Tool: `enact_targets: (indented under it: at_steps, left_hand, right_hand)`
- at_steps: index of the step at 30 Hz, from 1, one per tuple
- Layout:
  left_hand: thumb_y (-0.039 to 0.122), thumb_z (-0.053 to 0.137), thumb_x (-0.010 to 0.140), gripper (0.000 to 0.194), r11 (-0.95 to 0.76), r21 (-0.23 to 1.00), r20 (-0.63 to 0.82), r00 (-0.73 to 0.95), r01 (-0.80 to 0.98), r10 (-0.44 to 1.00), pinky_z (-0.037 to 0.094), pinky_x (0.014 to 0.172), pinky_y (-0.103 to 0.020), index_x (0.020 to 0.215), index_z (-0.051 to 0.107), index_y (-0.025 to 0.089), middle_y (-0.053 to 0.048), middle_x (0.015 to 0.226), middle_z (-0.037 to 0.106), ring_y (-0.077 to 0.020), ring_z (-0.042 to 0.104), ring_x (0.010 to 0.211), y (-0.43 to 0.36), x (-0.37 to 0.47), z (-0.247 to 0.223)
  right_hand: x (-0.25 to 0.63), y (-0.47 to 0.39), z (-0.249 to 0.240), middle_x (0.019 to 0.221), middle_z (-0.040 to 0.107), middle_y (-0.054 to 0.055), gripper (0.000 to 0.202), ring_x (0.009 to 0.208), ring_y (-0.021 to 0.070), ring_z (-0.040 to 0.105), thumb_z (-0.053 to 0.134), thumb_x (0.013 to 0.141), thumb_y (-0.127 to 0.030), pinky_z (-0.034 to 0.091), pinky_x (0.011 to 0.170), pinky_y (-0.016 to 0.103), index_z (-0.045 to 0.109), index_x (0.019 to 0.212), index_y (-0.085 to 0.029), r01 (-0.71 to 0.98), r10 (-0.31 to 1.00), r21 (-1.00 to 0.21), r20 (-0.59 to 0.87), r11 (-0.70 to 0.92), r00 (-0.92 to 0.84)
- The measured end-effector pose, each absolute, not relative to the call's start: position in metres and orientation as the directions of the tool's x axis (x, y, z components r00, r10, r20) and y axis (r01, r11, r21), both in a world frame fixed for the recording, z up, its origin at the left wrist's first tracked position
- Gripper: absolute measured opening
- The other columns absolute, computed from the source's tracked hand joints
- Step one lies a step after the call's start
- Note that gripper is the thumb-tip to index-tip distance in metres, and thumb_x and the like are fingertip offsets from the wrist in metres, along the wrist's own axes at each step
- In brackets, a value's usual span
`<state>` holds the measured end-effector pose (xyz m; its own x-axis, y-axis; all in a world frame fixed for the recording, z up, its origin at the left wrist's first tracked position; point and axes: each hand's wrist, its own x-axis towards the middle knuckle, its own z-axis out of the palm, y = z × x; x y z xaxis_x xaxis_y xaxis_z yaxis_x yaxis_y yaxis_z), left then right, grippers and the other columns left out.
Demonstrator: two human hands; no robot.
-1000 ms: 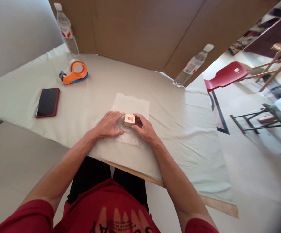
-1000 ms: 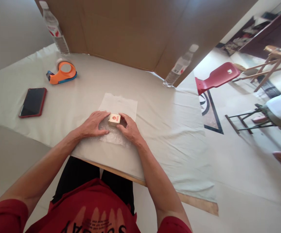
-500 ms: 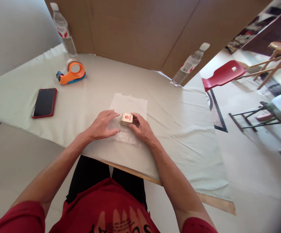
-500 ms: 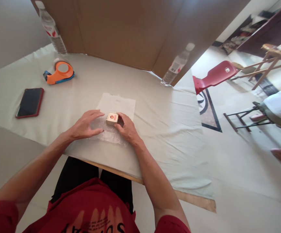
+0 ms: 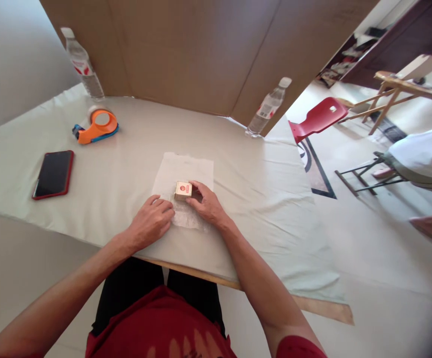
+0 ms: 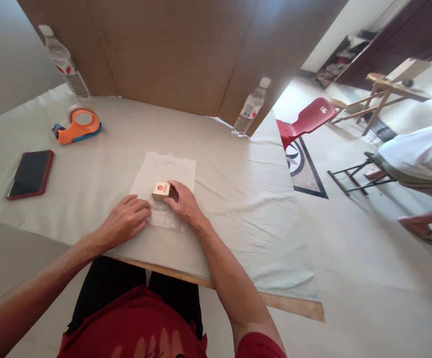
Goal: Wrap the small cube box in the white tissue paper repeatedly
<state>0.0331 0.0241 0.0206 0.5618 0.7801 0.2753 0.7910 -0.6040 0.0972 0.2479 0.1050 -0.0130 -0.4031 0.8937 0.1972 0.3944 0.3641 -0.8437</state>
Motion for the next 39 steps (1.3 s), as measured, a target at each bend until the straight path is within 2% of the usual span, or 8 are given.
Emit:
enact_targets:
  at_steps: [6, 12, 16, 19, 22, 27, 34, 39]
  left_hand:
    - [0.014, 0.054, 0.085, 0.015, -0.51, 0.347, 0.371, 0.385, 0.787, 0.845, 0.054, 0.088, -0.042, 0.087, 0.066, 0.02, -0.009, 0.098, 0.074, -0.0246, 0.068, 0.092, 0.029, 0.034, 0.022]
    - [0.017, 0.053, 0.085, 0.01, -0.398, 0.523, 0.35, 0.236, 0.754, 0.907, 0.052, 0.082, -0.036, 0.082, 0.062, 0.021, -0.004, 0.089, 0.072, -0.0201, 0.067, 0.084, 0.05, 0.037, 0.032]
    - [0.022, 0.054, 0.085, 0.009, -0.326, 0.596, 0.342, 0.135, 0.733, 0.93, 0.05, 0.07, -0.031, 0.082, 0.062, 0.02, -0.005, 0.089, 0.07, -0.0188, 0.064, 0.082, 0.061, 0.041, 0.037]
    - [0.024, 0.053, 0.085, 0.01, -0.296, 0.63, 0.329, 0.099, 0.717, 0.939, 0.049, 0.066, -0.028, 0.081, 0.062, 0.02, -0.005, 0.09, 0.069, -0.0184, 0.063, 0.083, 0.067, 0.042, 0.038]
    - [0.027, 0.053, 0.084, 0.011, -0.26, 0.665, 0.282, 0.086, 0.7, 0.955, 0.048, 0.064, -0.027, 0.08, 0.062, 0.02, -0.006, 0.091, 0.069, -0.0184, 0.063, 0.083, 0.072, 0.043, 0.038]
    - [0.035, 0.055, 0.079, 0.019, -0.147, 0.773, 0.13, 0.072, 0.617, 0.989, 0.045, 0.067, -0.028, 0.076, 0.063, 0.018, -0.003, 0.084, 0.068, -0.0171, 0.059, 0.078, 0.082, 0.04, 0.04]
    - [0.06, 0.048, 0.085, 0.047, -0.032, 0.861, -0.053, 0.152, 0.507, 0.987, 0.029, 0.058, -0.027, 0.066, 0.055, 0.018, 0.002, 0.061, 0.047, -0.0127, 0.042, 0.06, 0.082, 0.027, 0.056]
    - [0.054, 0.068, 0.072, 0.04, -0.039, 0.846, -0.067, 0.179, 0.531, 0.982, 0.041, 0.071, -0.029, 0.085, 0.069, 0.017, -0.003, 0.084, 0.066, -0.018, 0.057, 0.079, 0.083, 0.023, 0.058]
  right_hand:
    - [0.251, 0.108, -0.007, 0.138, 0.064, 0.01, 0.057, 0.126, 0.0267, 0.061, 0.068, 0.08, -0.033, 0.046, 0.111, 0.048, 0.056, 0.135, -0.025, 0.35, 0.885, -0.879, 0.149, 0.322, -0.441]
    - [0.271, 0.113, 0.013, 0.142, 0.061, 0.011, 0.06, 0.131, 0.0279, 0.059, 0.062, 0.087, -0.062, 0.046, 0.111, 0.048, 0.056, 0.133, -0.025, 0.132, 0.871, -0.987, 0.02, 0.097, -0.491]
    - [0.28, 0.11, 0.027, 0.139, 0.063, 0.01, 0.067, 0.135, 0.0314, 0.056, 0.066, 0.079, -0.071, 0.045, 0.11, 0.05, 0.059, 0.129, -0.028, 0.115, 0.833, -0.987, 0.031, 0.113, -0.553]
    - [0.279, 0.108, 0.032, 0.143, 0.06, 0.01, 0.067, 0.133, 0.0318, 0.057, 0.076, 0.072, -0.066, 0.043, 0.111, 0.051, 0.062, 0.125, -0.028, 0.21, 0.837, -0.959, 0.048, 0.191, -0.545]
    - [0.271, 0.106, 0.029, 0.14, 0.062, 0.01, 0.049, 0.128, 0.0297, 0.059, 0.081, 0.072, -0.052, 0.043, 0.11, 0.048, 0.067, 0.11, -0.025, 0.293, 0.885, -0.925, 0.089, 0.244, -0.458]
    - [0.256, 0.107, 0.016, 0.124, 0.069, 0.011, 0.026, 0.114, 0.0253, 0.065, 0.073, 0.078, -0.045, 0.047, 0.102, 0.041, 0.064, 0.078, -0.021, 0.187, 0.936, -0.968, 0.097, 0.168, -0.34]
    - [0.251, 0.109, 0.009, 0.113, 0.073, 0.009, 0.028, 0.086, 0.0176, 0.065, 0.073, 0.075, -0.045, 0.048, 0.08, 0.032, 0.063, 0.073, -0.019, 0.076, 0.966, -0.997, 0.012, 0.033, -0.257]
    - [0.249, 0.109, 0.011, 0.109, 0.074, 0.008, 0.026, 0.084, 0.0159, 0.063, 0.073, 0.075, -0.043, 0.047, 0.077, 0.03, 0.062, 0.072, -0.019, 0.073, 0.969, -0.997, 0.004, 0.023, -0.248]
